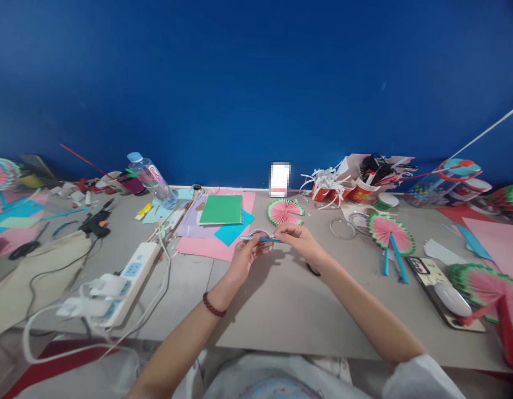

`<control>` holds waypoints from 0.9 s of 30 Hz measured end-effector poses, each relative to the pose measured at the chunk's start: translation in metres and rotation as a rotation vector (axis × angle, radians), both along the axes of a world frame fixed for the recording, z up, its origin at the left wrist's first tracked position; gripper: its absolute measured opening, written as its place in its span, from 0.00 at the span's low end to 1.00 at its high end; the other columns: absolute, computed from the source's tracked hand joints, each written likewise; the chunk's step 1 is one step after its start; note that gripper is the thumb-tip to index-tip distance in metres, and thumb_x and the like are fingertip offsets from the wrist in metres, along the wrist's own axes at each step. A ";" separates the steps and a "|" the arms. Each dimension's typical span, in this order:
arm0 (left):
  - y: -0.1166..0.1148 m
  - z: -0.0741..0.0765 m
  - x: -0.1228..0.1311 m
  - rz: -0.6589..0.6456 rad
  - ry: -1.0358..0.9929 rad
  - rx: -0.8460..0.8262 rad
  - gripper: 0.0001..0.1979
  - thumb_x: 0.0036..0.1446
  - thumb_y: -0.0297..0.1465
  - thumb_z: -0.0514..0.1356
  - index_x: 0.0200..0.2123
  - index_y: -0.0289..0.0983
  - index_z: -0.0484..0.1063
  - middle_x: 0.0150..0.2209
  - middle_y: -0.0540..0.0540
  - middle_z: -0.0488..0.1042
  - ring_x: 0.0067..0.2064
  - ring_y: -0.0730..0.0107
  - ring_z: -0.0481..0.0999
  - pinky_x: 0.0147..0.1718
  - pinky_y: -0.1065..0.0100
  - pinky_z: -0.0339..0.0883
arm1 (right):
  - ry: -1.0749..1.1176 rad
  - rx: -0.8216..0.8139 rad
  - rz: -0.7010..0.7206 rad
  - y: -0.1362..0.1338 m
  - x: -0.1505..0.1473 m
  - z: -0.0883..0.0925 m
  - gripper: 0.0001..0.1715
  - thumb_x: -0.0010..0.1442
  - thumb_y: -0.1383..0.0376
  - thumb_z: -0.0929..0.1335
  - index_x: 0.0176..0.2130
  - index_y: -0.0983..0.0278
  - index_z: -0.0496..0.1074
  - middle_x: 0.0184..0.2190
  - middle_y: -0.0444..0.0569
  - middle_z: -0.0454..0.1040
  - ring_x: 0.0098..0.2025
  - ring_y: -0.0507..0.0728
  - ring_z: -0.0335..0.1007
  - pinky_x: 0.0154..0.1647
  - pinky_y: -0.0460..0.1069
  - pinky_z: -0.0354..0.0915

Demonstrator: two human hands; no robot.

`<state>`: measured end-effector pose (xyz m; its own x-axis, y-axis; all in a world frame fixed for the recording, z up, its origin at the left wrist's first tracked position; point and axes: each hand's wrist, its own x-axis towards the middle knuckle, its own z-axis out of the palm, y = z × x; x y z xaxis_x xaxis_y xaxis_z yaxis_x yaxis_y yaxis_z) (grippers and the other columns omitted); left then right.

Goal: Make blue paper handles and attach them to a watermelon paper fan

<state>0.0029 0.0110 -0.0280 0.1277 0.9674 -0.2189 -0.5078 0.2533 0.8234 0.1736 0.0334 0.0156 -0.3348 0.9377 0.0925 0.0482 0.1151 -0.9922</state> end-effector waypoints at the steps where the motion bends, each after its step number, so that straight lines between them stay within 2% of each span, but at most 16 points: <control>1: 0.000 0.000 0.000 0.006 -0.006 0.007 0.16 0.45 0.38 0.67 0.35 0.33 0.77 0.36 0.42 0.79 0.37 0.63 0.79 0.35 0.68 0.70 | -0.027 0.043 -0.021 0.000 0.000 0.000 0.11 0.53 0.58 0.69 0.26 0.62 0.72 0.27 0.44 0.70 0.31 0.52 0.64 0.33 0.48 0.59; 5: 0.001 -0.001 0.001 0.045 -0.020 0.018 0.17 0.42 0.37 0.69 0.35 0.32 0.77 0.33 0.43 0.79 0.35 0.65 0.78 0.37 0.67 0.69 | -0.189 0.258 -0.166 -0.006 -0.004 0.001 0.07 0.54 0.60 0.69 0.28 0.61 0.73 0.28 0.46 0.71 0.33 0.54 0.65 0.35 0.49 0.61; 9: 0.000 -0.002 0.000 0.040 -0.095 -0.026 0.16 0.45 0.33 0.69 0.38 0.33 0.76 0.34 0.43 0.80 0.37 0.67 0.79 0.41 0.67 0.69 | -0.286 0.408 -0.283 -0.016 -0.012 -0.001 0.05 0.53 0.62 0.70 0.28 0.59 0.75 0.39 0.50 0.70 0.45 0.59 0.66 0.49 0.55 0.60; 12: 0.000 -0.003 -0.002 0.015 -0.166 -0.064 0.13 0.50 0.32 0.66 0.39 0.33 0.76 0.38 0.43 0.79 0.39 0.68 0.78 0.43 0.68 0.69 | -0.299 0.407 -0.305 -0.020 -0.018 -0.008 0.05 0.53 0.60 0.70 0.29 0.59 0.76 0.52 0.52 0.65 0.57 0.63 0.59 0.58 0.59 0.53; 16: 0.000 -0.003 -0.002 -0.038 -0.227 -0.091 0.12 0.53 0.33 0.62 0.41 0.33 0.75 0.39 0.42 0.79 0.42 0.67 0.78 0.45 0.68 0.69 | -0.274 0.349 -0.332 -0.018 -0.020 -0.020 0.08 0.55 0.58 0.69 0.30 0.59 0.75 0.59 0.51 0.59 0.62 0.64 0.51 0.61 0.61 0.47; 18: -0.001 -0.003 -0.001 -0.052 -0.236 -0.076 0.12 0.54 0.33 0.62 0.41 0.33 0.75 0.40 0.41 0.78 0.43 0.66 0.77 0.45 0.67 0.69 | -0.268 0.356 -0.369 -0.016 -0.020 -0.025 0.08 0.55 0.58 0.69 0.30 0.59 0.75 0.58 0.51 0.59 0.63 0.64 0.49 0.63 0.61 0.45; 20: -0.003 -0.001 0.000 -0.063 -0.240 -0.058 0.13 0.55 0.33 0.61 0.42 0.33 0.74 0.42 0.41 0.78 0.45 0.64 0.77 0.45 0.66 0.68 | -0.249 0.357 -0.395 -0.012 -0.020 -0.030 0.08 0.54 0.58 0.69 0.30 0.59 0.75 0.55 0.52 0.62 0.61 0.63 0.52 0.62 0.60 0.45; 24: -0.005 0.005 0.000 -0.099 -0.266 -0.082 0.13 0.55 0.34 0.59 0.43 0.34 0.74 0.45 0.41 0.77 0.48 0.61 0.75 0.46 0.64 0.68 | -0.142 0.294 -0.342 -0.005 -0.018 -0.037 0.09 0.54 0.57 0.69 0.29 0.60 0.73 0.41 0.50 0.67 0.47 0.59 0.65 0.53 0.55 0.59; 27: -0.004 0.007 -0.002 -0.128 -0.292 -0.082 0.13 0.54 0.34 0.59 0.42 0.35 0.73 0.46 0.40 0.77 0.49 0.57 0.75 0.45 0.62 0.68 | -0.099 0.262 -0.329 -0.002 -0.016 -0.038 0.09 0.53 0.57 0.69 0.28 0.60 0.73 0.34 0.48 0.66 0.40 0.57 0.66 0.47 0.53 0.62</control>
